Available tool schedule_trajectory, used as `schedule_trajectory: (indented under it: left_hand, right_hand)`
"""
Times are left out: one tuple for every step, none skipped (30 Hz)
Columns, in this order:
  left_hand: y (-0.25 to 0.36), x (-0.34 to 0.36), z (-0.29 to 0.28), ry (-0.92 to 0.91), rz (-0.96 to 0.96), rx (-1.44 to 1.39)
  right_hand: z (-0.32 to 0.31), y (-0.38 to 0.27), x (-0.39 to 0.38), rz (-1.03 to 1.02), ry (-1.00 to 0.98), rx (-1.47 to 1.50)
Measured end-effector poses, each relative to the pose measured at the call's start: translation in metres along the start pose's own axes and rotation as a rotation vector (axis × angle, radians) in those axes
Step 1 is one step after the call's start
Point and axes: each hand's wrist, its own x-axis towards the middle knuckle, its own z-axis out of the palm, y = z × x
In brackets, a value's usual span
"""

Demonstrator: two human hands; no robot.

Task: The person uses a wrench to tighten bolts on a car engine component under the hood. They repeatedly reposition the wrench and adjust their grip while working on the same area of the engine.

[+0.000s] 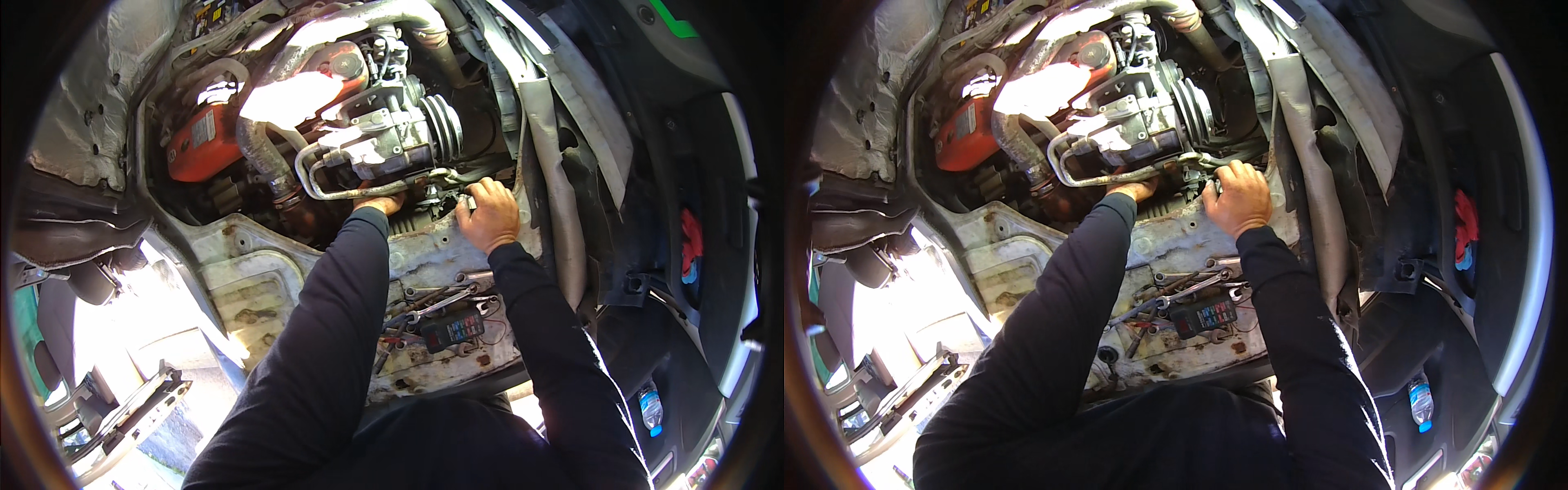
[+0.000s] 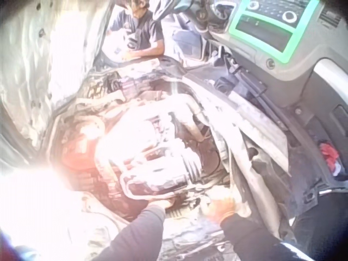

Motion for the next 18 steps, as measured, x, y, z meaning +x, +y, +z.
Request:
schedule_trajectory:
  left_hand:
    - [0.0,0.0,0.0,-0.062,-0.01,0.017]
    - [0.001,0.0,0.0,-0.061,-0.012,0.023]
    - [0.001,-0.001,0.001,-0.044,-0.001,0.034]
    - [0.002,-0.002,0.001,-0.059,-0.034,0.022]
    - [0.003,-0.003,0.0,-0.086,-0.072,0.006]
    - [0.004,-0.004,0.0,-0.077,-0.07,0.001]
    - [0.004,-0.004,-0.001,-0.034,-0.043,0.005]
    - [0.005,-0.005,-0.001,-0.005,-0.028,0.027]
    - [0.005,-0.005,-0.002,-0.067,-0.043,0.037]
    - [0.006,-0.005,-0.002,-0.102,-0.074,0.052]
    - [0.006,-0.005,-0.002,-0.126,-0.1,0.07]
    - [0.006,-0.005,-0.002,-0.113,-0.082,0.084]
    - [0.006,-0.006,-0.002,-0.142,-0.059,0.103]
    - [0.005,-0.008,-0.001,-0.177,-0.048,0.127]
    - [0.005,-0.009,0.0,-0.163,-0.017,0.148]
    - [0.004,-0.012,0.0,-0.197,-0.033,0.191]
    - [0.003,-0.014,0.002,-0.191,-0.027,0.229]
    - [0.002,-0.016,0.003,-0.165,-0.004,0.263]
  right_hand:
    - [0.0,0.0,0.0,-0.005,0.01,0.001]
    - [-0.001,0.0,0.0,0.01,-0.004,0.016]
    - [-0.001,0.0,0.0,0.02,-0.028,0.007]
    - [-0.002,0.0,0.0,0.023,-0.031,0.006]
    - [-0.002,0.0,0.001,0.021,-0.024,0.016]
    - [-0.002,-0.001,0.0,0.015,-0.018,0.015]
    - [-0.002,-0.001,0.001,0.008,-0.023,0.011]
    - [-0.002,-0.001,0.001,0.0,-0.008,0.015]
    - [-0.002,-0.001,0.002,-0.004,0.005,0.026]
    - [-0.002,-0.001,0.002,-0.002,-0.004,0.012]
    - [-0.002,-0.001,0.002,0.003,-0.018,0.005]
    - [-0.003,-0.001,0.002,0.007,-0.035,0.0]
    - [-0.003,-0.001,0.002,-0.003,-0.034,0.01]
    - [-0.004,-0.002,0.002,-0.009,-0.033,0.018]
    - [-0.004,-0.002,0.002,-0.005,-0.028,0.034]
    - [-0.005,-0.002,0.002,-0.007,-0.035,0.028]
    - [-0.005,-0.002,0.002,-0.006,-0.034,0.028]
    - [-0.006,-0.002,0.002,-0.008,-0.035,0.027]
